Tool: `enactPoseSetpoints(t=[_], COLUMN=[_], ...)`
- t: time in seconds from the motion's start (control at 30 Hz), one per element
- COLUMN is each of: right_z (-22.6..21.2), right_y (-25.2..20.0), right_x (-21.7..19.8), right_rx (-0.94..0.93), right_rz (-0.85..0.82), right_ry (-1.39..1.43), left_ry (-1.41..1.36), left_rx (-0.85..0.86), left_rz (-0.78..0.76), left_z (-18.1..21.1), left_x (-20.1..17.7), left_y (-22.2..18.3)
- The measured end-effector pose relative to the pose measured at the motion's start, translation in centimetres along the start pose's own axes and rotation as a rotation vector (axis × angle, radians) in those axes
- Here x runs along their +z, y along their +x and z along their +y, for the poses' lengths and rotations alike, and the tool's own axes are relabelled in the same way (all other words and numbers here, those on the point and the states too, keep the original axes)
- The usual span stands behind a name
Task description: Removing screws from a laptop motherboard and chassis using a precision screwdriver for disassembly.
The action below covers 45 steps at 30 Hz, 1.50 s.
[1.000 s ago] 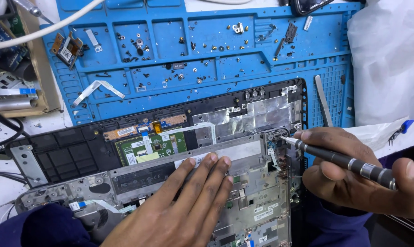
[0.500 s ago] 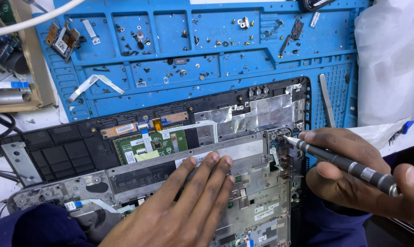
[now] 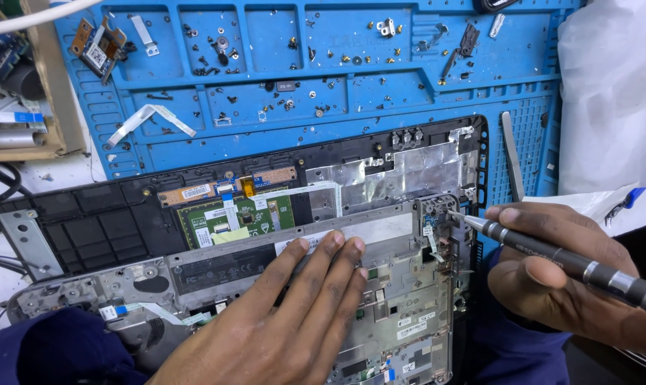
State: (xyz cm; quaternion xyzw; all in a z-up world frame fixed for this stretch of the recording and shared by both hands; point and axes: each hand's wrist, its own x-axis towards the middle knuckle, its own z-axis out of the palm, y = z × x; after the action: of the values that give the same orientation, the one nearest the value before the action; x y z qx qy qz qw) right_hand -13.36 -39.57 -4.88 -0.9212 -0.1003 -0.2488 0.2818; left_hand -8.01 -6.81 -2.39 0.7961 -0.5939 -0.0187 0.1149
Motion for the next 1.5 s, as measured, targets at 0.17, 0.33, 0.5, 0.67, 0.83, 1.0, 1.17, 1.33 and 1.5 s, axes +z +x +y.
enactPoseSetpoints(t=[0.17, 0.33, 0.5, 0.67, 0.83, 1.0, 1.17, 1.33, 1.5], right_z=[-1.9, 0.1, -2.6, -3.0, -3.7, -3.3, -4.8, -5.9, -5.4], right_y=[1.5, -0.7, 1.4, 1.6, 3.0, 2.8, 5.6, 5.9, 5.5], right_x=[0.2, 0.4, 2.0, 1.7, -0.1, 0.8, -2.2, -4.1, -4.6], right_rx=[0.145, -0.058, -0.028, -0.038, 0.228, -0.060, -0.141, 0.403, 0.255], right_rz=[-0.169, 0.091, 0.112, 0.068, -0.269, -0.050, -0.402, -0.720, -0.740], right_ry=[-0.113, 0.031, -0.022, -0.073, -0.150, 0.007, 0.020, 0.043, 0.059], left_ry=[-0.045, -0.013, -0.040, -0.047, -0.049, -0.047, -0.053, -0.059, -0.060], left_rx=[0.004, 0.007, 0.003, 0.006, 0.014, 0.008, 0.009, 0.006, 0.002], left_rz=[-0.009, 0.010, 0.001, -0.004, -0.008, -0.001, -0.008, -0.014, -0.005], left_z=[0.0, 0.0, 0.0, 0.0, 0.0, 0.0, -0.1, 0.0, 0.1], left_x=[-0.1, 0.0, 0.2, 0.2, 0.3, 0.3, 0.2, 0.3, 0.4], left_y=[-0.1, 0.0, -0.1, -0.1, -0.3, -0.1, -0.1, -0.3, -0.4])
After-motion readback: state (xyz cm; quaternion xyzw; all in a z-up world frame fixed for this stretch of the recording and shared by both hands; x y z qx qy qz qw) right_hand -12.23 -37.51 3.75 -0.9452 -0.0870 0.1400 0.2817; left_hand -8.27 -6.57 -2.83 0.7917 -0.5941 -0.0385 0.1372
